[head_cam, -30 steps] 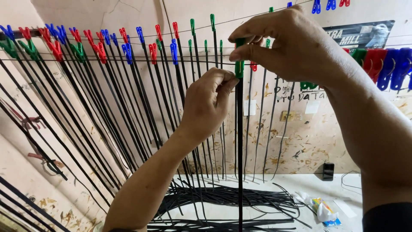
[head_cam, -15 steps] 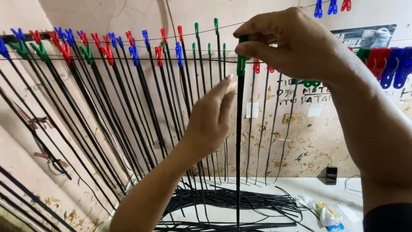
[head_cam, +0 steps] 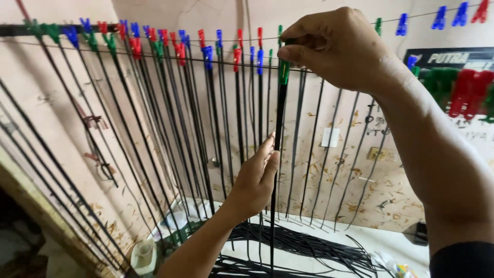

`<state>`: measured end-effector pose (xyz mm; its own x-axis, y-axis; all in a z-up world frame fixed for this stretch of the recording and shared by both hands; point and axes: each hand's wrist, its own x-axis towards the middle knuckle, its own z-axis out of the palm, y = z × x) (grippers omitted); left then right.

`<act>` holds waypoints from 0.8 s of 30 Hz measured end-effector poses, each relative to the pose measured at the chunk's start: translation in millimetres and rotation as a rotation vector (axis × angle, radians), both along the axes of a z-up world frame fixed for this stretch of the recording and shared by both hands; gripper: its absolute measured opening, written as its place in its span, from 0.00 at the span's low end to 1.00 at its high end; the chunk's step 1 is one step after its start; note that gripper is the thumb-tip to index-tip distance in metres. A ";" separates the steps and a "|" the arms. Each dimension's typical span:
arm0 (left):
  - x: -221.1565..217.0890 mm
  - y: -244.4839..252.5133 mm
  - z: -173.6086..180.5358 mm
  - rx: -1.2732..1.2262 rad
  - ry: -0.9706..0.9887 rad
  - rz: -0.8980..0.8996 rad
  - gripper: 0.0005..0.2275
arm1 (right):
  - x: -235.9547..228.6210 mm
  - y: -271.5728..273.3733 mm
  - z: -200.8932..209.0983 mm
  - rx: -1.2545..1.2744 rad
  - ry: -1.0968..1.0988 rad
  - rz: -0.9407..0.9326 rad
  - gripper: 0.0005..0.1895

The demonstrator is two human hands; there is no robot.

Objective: Punching holes into thin black leather strips using a manual punching machine and hanging them on a rack.

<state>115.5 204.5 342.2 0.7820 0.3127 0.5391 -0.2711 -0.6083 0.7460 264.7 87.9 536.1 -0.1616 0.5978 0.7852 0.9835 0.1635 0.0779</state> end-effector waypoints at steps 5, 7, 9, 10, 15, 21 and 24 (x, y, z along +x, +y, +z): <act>-7.3 24.1 -21.1 -0.113 -0.029 0.104 0.30 | -8.9 34.8 3.6 -0.013 -0.037 0.149 0.11; -11.1 33.8 -27.2 -0.144 -0.044 0.128 0.31 | -8.1 52.1 6.0 -0.001 -0.082 0.178 0.10; -16.7 43.7 -32.7 -0.172 -0.061 0.150 0.31 | -11.6 68.1 8.8 0.016 -0.127 0.206 0.09; -19.5 48.2 -35.2 -0.187 -0.047 0.163 0.32 | -14.1 75.0 10.5 0.010 -0.143 0.218 0.09; -33.0 72.8 -45.5 -0.234 -0.057 0.268 0.31 | -21.2 119.0 16.2 0.044 -0.206 0.269 0.11; -61.8 92.3 -46.5 -0.232 0.063 0.454 0.35 | -32.4 180.8 16.9 0.103 -0.276 0.284 0.11; -70.0 112.8 -57.8 -0.261 -0.017 0.489 0.36 | -41.1 211.7 15.3 0.038 -0.196 0.257 0.28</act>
